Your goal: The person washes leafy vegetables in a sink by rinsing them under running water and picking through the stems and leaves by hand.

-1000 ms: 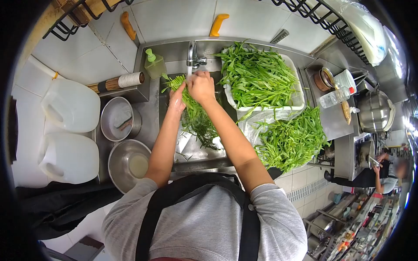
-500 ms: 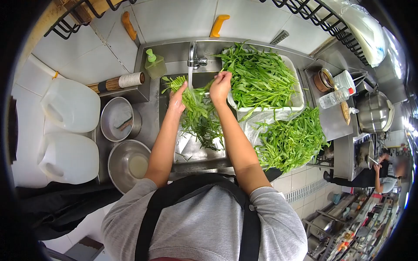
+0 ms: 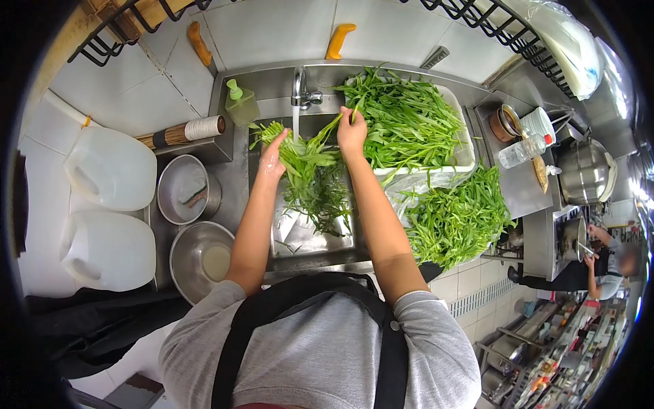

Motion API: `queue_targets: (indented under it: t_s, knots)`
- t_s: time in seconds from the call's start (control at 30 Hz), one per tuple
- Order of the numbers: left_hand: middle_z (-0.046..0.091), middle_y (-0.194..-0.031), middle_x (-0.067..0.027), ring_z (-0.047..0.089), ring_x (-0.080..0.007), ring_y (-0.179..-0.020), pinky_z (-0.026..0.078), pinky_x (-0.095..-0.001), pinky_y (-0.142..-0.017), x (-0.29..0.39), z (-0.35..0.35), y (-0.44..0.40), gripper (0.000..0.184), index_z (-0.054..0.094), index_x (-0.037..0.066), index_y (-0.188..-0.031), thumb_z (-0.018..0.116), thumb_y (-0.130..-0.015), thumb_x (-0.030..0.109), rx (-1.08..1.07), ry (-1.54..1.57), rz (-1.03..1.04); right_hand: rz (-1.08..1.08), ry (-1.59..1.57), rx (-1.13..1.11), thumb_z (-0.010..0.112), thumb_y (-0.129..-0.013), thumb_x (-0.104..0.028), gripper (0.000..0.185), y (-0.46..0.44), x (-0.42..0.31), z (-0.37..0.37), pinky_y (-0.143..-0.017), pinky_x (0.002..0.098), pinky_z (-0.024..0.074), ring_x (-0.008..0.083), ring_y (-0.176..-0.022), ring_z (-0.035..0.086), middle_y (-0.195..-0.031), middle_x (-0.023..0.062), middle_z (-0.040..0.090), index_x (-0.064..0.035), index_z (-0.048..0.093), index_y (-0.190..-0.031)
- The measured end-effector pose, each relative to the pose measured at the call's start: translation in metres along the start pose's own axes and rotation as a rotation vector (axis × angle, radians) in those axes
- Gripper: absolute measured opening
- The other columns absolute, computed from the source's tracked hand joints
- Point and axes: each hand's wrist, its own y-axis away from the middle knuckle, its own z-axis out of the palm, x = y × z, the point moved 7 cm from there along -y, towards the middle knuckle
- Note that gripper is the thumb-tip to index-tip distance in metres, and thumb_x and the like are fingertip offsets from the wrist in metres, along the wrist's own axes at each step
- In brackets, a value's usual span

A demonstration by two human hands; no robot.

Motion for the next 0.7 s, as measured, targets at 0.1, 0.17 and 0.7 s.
queue_targets:
  t_s: [0.1,0.17,0.7]
  knots:
    - [0.058,-0.088,-0.0106,0.061,-0.0223,-0.073,0.053,-0.0387,-0.061,0.002,0.003,-0.001,0.030,0.052,0.001,-0.097,0.069,-0.073,0.006,-0.017,-0.039,-0.013,0.004,-0.149,-0.087,0.047,-0.090,-0.023,0.025,-0.004,-0.006,0.013,-0.054,0.0247,0.0375,0.0100,-0.053,0.046,-0.061,0.0046,0.055,-0.0030,0.049,-0.076]
    - [0.059,-0.087,-0.0106,0.061,-0.0224,-0.073,0.053,-0.0385,-0.060,0.002,0.011,0.004,0.028,0.052,0.001,-0.095,0.068,-0.073,0.006,-0.040,-0.024,0.008,0.052,-0.272,-0.151,0.037,-0.094,-0.024,0.021,-0.002,-0.017,0.023,-0.050,0.0217,0.0350,0.0067,-0.051,0.040,-0.062,0.0017,0.051,-0.0078,0.043,-0.082]
    - [0.059,-0.088,-0.0076,0.060,-0.0207,-0.077,0.052,-0.0339,-0.064,-0.022,0.001,-0.002,0.018,0.054,0.000,-0.092,0.061,-0.076,0.003,-0.028,0.054,0.109,-0.250,0.388,-0.598,0.057,-0.078,-0.036,0.037,0.071,-0.040,0.079,-0.067,0.0461,0.0434,0.0411,-0.074,0.054,-0.077,0.0246,0.056,-0.0005,0.050,-0.085]
